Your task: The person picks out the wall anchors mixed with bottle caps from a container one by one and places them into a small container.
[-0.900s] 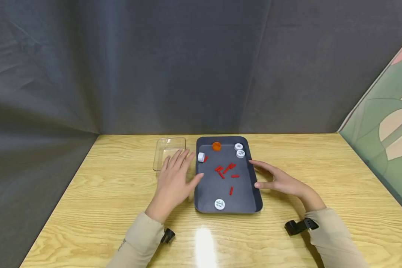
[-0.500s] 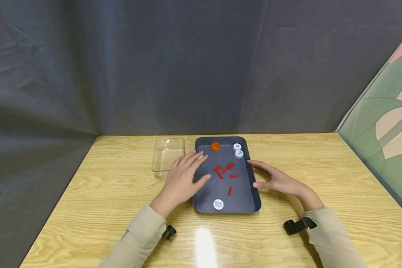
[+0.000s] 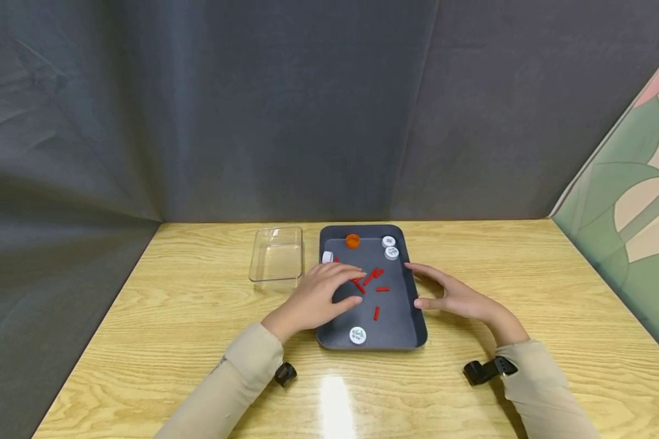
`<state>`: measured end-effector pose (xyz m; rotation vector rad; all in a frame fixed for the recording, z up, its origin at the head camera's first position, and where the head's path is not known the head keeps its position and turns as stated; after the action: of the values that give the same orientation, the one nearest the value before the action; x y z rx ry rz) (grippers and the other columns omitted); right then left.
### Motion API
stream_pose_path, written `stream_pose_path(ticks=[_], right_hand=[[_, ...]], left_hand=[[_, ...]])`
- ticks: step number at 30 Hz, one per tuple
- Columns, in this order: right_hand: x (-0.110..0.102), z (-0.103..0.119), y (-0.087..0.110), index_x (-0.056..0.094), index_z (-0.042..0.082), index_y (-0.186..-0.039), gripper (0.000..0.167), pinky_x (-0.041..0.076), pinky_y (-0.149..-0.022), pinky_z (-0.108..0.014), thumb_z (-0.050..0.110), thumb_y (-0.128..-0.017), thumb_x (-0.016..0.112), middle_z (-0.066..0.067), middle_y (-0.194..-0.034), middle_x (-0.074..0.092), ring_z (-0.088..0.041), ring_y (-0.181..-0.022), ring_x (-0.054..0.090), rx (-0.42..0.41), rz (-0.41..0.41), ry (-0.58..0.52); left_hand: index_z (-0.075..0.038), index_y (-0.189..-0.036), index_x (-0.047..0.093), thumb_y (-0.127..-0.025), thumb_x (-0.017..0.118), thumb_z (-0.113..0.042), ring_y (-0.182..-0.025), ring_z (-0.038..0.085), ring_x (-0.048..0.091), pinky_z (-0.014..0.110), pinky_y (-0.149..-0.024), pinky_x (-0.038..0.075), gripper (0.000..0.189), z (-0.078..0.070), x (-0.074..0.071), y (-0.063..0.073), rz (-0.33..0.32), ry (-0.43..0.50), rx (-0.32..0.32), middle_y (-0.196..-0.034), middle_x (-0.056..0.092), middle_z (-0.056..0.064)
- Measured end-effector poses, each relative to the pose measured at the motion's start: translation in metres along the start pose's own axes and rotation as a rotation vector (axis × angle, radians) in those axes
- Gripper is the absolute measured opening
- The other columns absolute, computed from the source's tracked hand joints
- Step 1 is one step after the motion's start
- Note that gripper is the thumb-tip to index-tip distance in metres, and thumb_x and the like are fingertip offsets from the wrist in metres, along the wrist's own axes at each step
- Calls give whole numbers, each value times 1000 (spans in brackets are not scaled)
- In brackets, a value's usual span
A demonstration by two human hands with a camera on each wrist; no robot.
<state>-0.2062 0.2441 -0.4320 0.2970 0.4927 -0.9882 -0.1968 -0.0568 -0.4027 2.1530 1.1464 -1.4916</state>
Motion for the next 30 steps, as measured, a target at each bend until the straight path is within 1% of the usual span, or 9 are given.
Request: stream_pose_path(ticks=[5, 13, 17, 22, 26, 30], right_hand=[[0, 1, 0, 34, 9, -154, 77, 19, -112, -64, 21, -89, 75, -22, -157, 29, -44, -144, 23, -1, -1, 1], [0, 1, 0, 34, 10, -154, 78, 20, -111, -65, 24, -90, 75, -22, -157, 29, -44, -144, 24, -2, -2, 18], [1, 0, 1, 33, 11, -155, 78, 21, -110, -66, 26, -90, 74, -21, -157, 29, -44, -144, 24, 6, 0, 32], [2, -1, 1, 33, 12, -154, 77, 21, -111, -66, 25, -91, 74, -21, -157, 30, -43, -144, 24, 3, 0, 38], [1, -1, 1, 33, 12, -154, 76, 21, -110, -66, 25, -91, 74, -21, -157, 30, -43, -144, 24, 0, -2, 44], [0, 0, 0, 33, 10, -154, 77, 21, -110, -67, 25, -91, 73, -22, -157, 29, -45, -143, 24, -10, -4, 51]], left_hand=[[-23, -139, 57, -96, 64, -43, -132, 20, 45, 45, -114, 28, 48, -2, 7, -5, 55, 22, 10, -137, 55, -6], [-26, -131, 63, -92, 69, -43, -115, 12, 52, 39, -107, 38, 43, -12, 17, -13, 118, 15, 1, -123, 60, -10], [-27, -129, 65, -90, 71, -45, -111, 11, 53, 37, -102, 41, 43, -13, 24, -16, 135, 6, 9, -119, 61, -12], [-31, -123, 67, -87, 74, -49, -104, 7, 53, 32, -95, 44, 41, -12, 32, -19, 144, -25, 10, -115, 61, -14], [-31, -117, 70, -85, 76, -49, -98, 5, 52, 31, -92, 44, 36, -14, 32, -21, 145, -46, 4, -107, 61, -15], [-30, -113, 71, -84, 77, -48, -94, 4, 53, 29, -90, 44, 34, -16, 31, -23, 152, -47, 6, -100, 60, -15]])
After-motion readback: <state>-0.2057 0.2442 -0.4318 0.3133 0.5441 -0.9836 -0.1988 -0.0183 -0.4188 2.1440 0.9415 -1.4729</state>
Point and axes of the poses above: each hand's wrist, its own y-axis away from the middle knuckle, its own x-axis out of the palm, z = x × y, the point moved 2 cm from there along -y, towards the middle knuckle
